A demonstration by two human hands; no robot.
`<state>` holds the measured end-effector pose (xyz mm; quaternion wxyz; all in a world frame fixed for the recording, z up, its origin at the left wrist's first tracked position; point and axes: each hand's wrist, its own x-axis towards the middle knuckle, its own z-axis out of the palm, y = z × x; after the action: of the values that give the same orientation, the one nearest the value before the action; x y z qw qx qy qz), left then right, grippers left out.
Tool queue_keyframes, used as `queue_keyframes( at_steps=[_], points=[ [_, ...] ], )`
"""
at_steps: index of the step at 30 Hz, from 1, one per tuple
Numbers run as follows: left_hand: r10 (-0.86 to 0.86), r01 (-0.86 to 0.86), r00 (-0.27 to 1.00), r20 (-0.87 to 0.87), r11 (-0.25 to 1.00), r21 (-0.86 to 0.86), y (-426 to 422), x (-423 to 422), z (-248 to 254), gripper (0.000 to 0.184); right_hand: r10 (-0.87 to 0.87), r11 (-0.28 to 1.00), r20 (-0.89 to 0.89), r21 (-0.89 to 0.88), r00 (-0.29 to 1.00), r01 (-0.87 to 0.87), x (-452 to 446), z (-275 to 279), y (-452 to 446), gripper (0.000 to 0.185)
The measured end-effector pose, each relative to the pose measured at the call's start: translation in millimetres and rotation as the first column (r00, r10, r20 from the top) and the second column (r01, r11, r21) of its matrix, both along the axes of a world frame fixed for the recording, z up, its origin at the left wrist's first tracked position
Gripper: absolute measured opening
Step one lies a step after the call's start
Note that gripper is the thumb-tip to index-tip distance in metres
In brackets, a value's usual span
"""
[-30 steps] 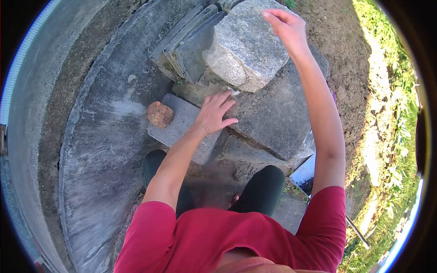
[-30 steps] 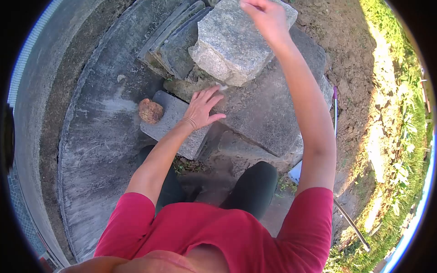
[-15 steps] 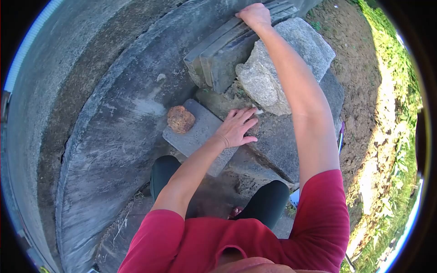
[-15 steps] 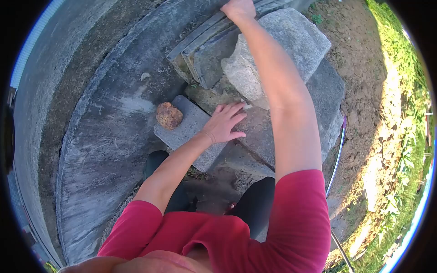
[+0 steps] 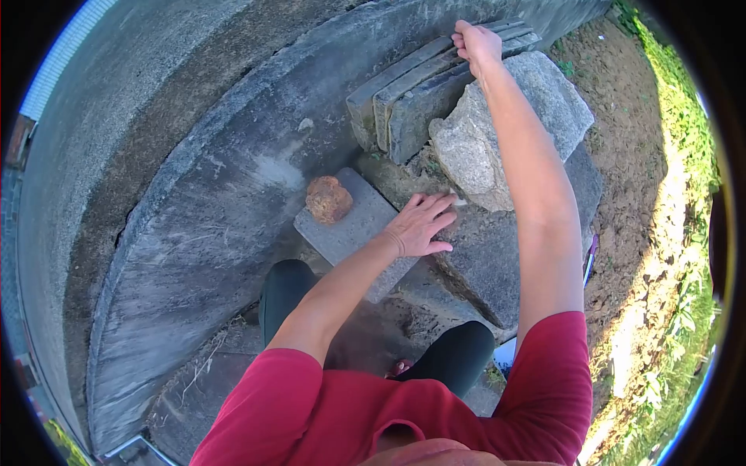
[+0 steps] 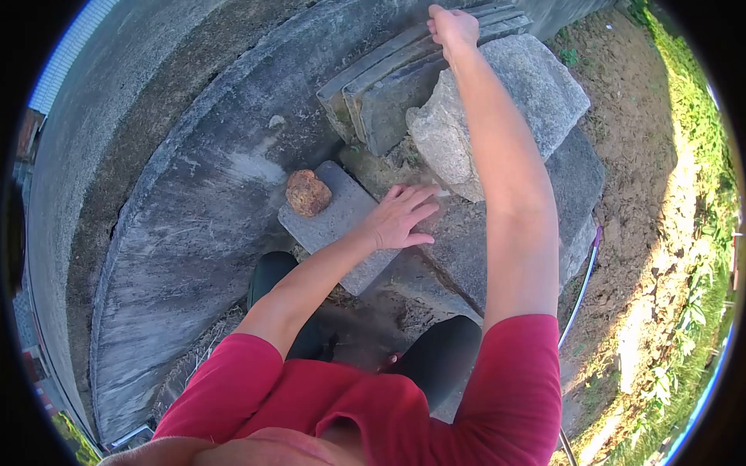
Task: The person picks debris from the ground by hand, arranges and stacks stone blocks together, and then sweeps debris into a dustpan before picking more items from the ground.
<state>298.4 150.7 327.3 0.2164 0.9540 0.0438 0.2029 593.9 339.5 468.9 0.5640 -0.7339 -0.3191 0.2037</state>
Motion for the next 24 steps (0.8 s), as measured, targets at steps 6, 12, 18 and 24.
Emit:
queue_keyframes(
  at_steps=[6, 12, 18, 24],
  points=[
    [0.008, -0.007, 1.000, -0.024, 1.000, 0.011, 0.9, 0.5, 0.4, 0.059, 0.244, 0.968, -0.544, 0.188, 0.803, -0.166, 33.2, 0.3, -10.7, 0.027],
    [0.006, -0.006, 1.000, -0.022, 1.000, 0.014, 1.2, 0.8, -0.2, 0.059, 0.177, 0.979, 0.327, -0.155, 0.928, -0.132, 24.2, -6.4, -17.5, 0.027],
    [0.001, -0.001, 1.000, -0.013, 1.000, 0.002, 1.3, 0.6, 1.9, 0.058, 0.269, 0.938, 0.604, -0.342, 0.750, -0.060, -13.8, 19.1, -37.1, 0.024],
    [0.008, -0.008, 1.000, -0.003, 1.000, 0.007, 1.8, 0.0, 1.7, 0.059, 0.287, 0.928, 0.772, -0.372, 0.567, 0.036, -37.0, 31.5, -31.4, 0.025]
  ],
)
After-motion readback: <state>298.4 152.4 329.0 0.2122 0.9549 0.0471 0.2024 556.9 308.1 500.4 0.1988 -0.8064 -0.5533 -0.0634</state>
